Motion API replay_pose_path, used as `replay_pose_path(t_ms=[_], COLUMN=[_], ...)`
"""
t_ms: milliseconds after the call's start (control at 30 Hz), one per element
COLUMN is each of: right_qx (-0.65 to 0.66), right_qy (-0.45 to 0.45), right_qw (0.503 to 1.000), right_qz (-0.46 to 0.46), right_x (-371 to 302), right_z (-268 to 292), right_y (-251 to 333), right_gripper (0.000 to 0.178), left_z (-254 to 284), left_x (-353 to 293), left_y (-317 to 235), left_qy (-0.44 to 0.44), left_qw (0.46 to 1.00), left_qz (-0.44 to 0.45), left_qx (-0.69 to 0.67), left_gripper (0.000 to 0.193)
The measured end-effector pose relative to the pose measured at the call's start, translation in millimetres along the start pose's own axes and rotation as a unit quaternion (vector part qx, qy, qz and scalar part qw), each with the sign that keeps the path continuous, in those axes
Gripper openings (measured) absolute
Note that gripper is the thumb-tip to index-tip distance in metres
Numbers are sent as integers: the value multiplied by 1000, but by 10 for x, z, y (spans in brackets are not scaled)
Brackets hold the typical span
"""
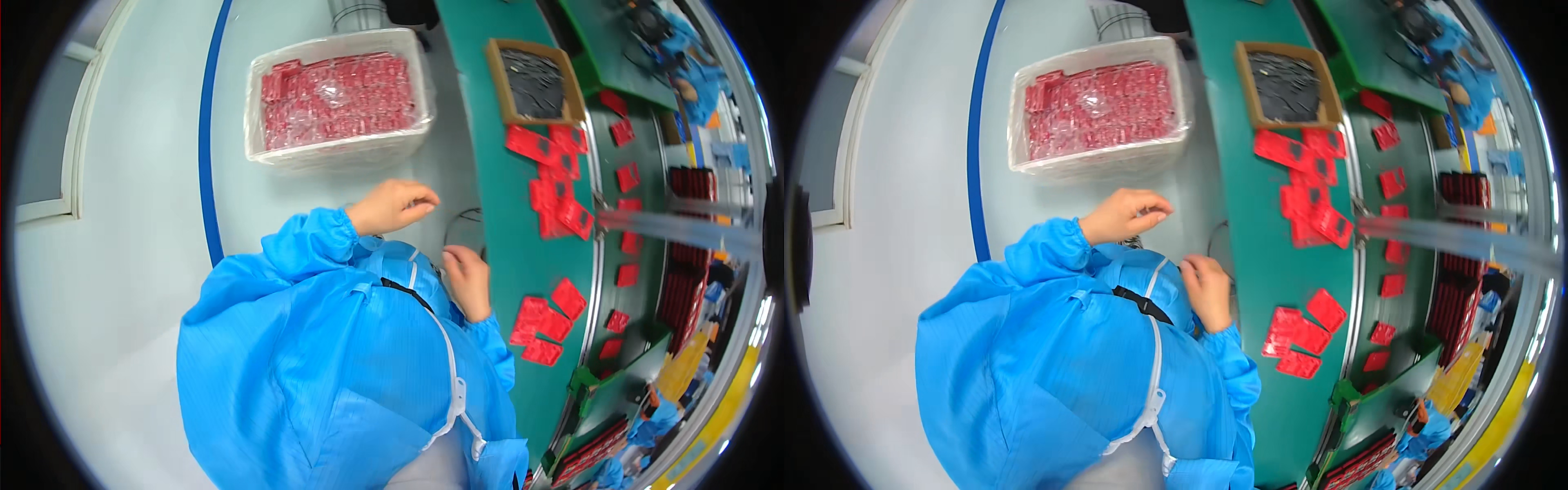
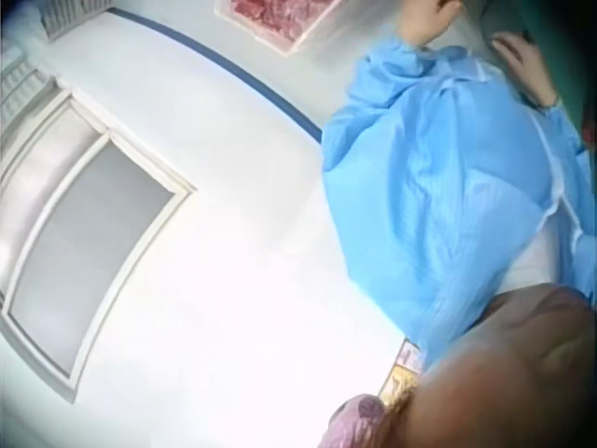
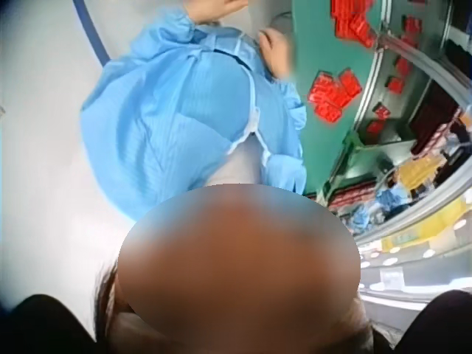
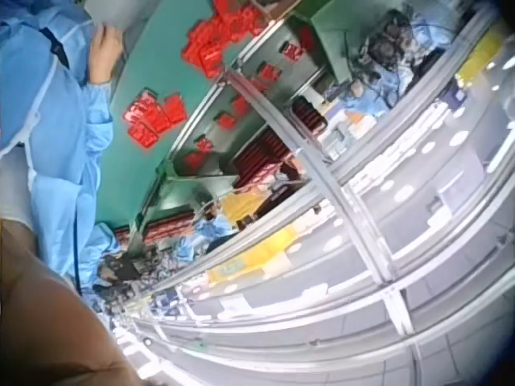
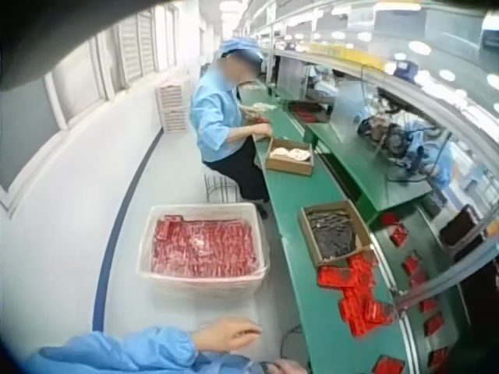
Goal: Assembling small black components into red plastic housings on a production line.
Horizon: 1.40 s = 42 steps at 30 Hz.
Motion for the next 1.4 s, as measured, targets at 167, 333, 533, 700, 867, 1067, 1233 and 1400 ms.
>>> replay_pose_path(t_ms=[167,333,533,700,867,1067,1233,1400], right_qx=[-147,-247,-203,-249,-373,-288,-311,-406], right_qy=[260,312,378,411,328,174,67,0], right_qw=[954,917,903,875,850,879,851,820], right_qz=[-23,-24,-33,57,174,338,418,403], right_x=[725,1392,2072,3124,4787,6203,6869,7016], right_z=[-1407,-2176,-3009,-3710,-4770,-6409,-7503,-8059], right_y=[132,360,444,250,484,1101,976,896], right_gripper=[24,24,23,27,25,42,37,51], left_z=[824,1519,2220,2970,3576,4035,4109,4393], left_x=[-1081,-1708,-2039,-1677,-1556,-1560,-1425,-1397], left_y=[1082,1774,2927,4022,5536,6972,7546,7657], left_qy=[-83,-161,-248,-314,-296,-307,-292,-293], left_qw=[973,922,874,818,770,735,749,733], left_qz=[212,352,394,414,471,494,446,472], left_qx=[-40,-24,138,249,312,348,393,393], left_gripper=[23,26,48,68,80,94,96,96])
Point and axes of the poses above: each hand's wrist, its own x-axis towards the middle knuckle, its own z-axis out of the back of the hand, y = z × x, the point moved 2 cm from there along x, towards the middle knuckle, and after that the axes turned 10 degrees about -z, right-handed, at the moved point
